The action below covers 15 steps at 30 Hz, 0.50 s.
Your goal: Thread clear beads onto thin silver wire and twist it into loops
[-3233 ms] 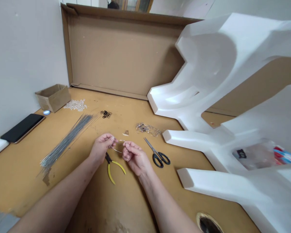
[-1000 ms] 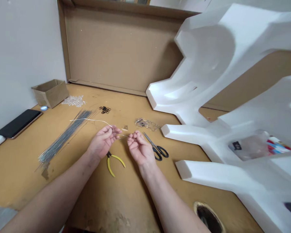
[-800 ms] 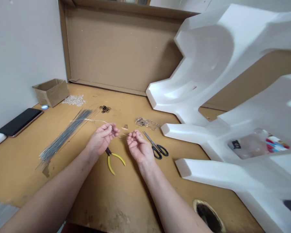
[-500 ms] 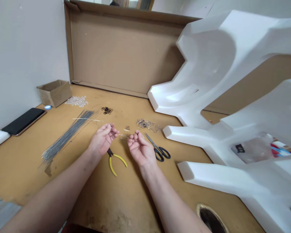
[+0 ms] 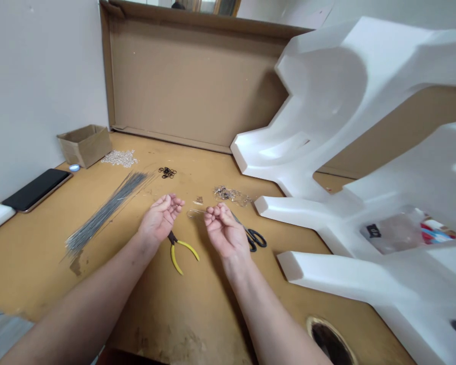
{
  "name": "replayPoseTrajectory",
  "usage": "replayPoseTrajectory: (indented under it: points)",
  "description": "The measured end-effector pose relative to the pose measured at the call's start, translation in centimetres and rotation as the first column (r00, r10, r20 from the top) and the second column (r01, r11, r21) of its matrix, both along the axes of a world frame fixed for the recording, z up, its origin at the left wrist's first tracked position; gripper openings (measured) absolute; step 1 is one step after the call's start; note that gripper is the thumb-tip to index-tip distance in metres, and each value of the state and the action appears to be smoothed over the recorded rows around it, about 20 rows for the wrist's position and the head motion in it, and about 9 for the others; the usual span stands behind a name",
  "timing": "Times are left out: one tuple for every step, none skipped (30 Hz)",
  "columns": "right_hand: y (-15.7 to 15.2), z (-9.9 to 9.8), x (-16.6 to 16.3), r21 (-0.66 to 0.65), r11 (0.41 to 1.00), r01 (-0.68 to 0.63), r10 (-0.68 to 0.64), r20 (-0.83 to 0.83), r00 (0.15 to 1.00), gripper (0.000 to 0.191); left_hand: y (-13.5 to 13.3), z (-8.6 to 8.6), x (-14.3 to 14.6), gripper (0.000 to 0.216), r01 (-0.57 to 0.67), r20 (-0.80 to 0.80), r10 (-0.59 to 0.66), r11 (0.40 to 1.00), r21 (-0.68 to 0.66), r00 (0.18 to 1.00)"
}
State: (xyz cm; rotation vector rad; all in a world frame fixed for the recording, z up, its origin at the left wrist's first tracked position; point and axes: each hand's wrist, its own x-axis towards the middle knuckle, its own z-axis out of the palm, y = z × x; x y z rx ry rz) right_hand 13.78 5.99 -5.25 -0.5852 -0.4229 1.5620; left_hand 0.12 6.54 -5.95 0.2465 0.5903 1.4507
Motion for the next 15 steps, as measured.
replayPoseTrajectory:
  points:
    - [0.00,-0.14,0.05,0.003,1.000,-0.015,0.015,0.005,1.000,0.020,0.11,-0.04,-0.15,0.021,-0.006,0.000,0.006,1.000,0.000,1.000]
    - [-0.01,-0.27,0.08,0.008,0.999,-0.033,0.033,0.009,0.999,0.019,0.21,-0.07,-0.29,0.021,-0.014,0.000,0.014,1.000,-0.001,1.000]
    - [-0.02,-0.39,0.09,0.011,0.999,-0.051,0.051,0.011,0.999,0.018,0.30,-0.10,-0.41,0.021,-0.022,0.000,0.022,1.000,0.000,1.000]
    - [-0.05,-0.49,0.08,0.010,0.998,-0.066,0.066,0.009,0.998,0.017,0.36,-0.12,-0.51,0.022,-0.030,0.001,0.030,1.000,0.002,1.000]
    - [-0.07,-0.57,0.07,0.008,0.997,-0.077,0.077,0.005,0.997,0.017,0.41,-0.13,-0.57,0.022,-0.035,0.001,0.035,0.999,0.005,0.999]
    - [-0.11,-0.62,0.06,0.007,0.996,-0.084,0.084,0.000,0.996,0.018,0.44,-0.14,-0.60,0.022,-0.039,0.002,0.039,0.999,0.009,0.999]
    - [-0.14,-0.65,0.06,0.008,0.996,-0.088,0.088,-0.003,0.996,0.018,0.45,-0.15,-0.61,0.021,-0.040,0.002,0.040,0.999,0.012,0.999]
    - [-0.17,-0.66,0.06,0.014,0.996,-0.092,0.092,-0.003,0.996,0.018,0.46,-0.15,-0.61,0.022,-0.041,0.001,0.041,0.999,0.011,0.999]
    - [-0.20,-0.66,0.08,0.022,0.995,-0.093,0.093,-0.001,0.996,0.018,0.47,-0.15,-0.59,0.022,-0.043,-0.001,0.043,0.999,0.005,0.999]
    - [-0.22,-0.65,0.12,0.032,0.995,-0.093,0.093,0.001,0.996,0.017,0.47,-0.14,-0.57,0.023,-0.047,-0.004,0.046,0.999,-0.003,0.999]
    - [-0.22,-0.63,0.18,0.040,0.995,-0.090,0.090,0.005,0.996,0.017,0.46,-0.12,-0.55,0.023,-0.053,-0.007,0.053,0.998,-0.015,0.999]
    - [-0.21,-0.59,0.25,0.045,0.995,-0.085,0.084,0.009,0.996,0.016,0.44,-0.10,-0.53,0.024,-0.061,-0.013,0.060,0.998,-0.029,0.998]
    - [-0.18,-0.53,0.33,0.047,0.996,-0.074,0.074,0.012,0.997,0.017,0.41,-0.07,-0.50,0.025,-0.067,-0.020,0.066,0.997,-0.042,0.998]
    - [-0.15,-0.45,0.42,0.046,0.997,-0.062,0.061,0.014,0.998,0.017,0.36,-0.04,-0.46,0.025,-0.069,-0.026,0.068,0.996,-0.053,0.997]
    - [-0.11,-0.35,0.52,0.045,0.998,-0.049,0.048,0.014,0.999,0.017,0.29,0.00,-0.42,0.026,-0.066,-0.031,0.064,0.996,-0.058,0.997]
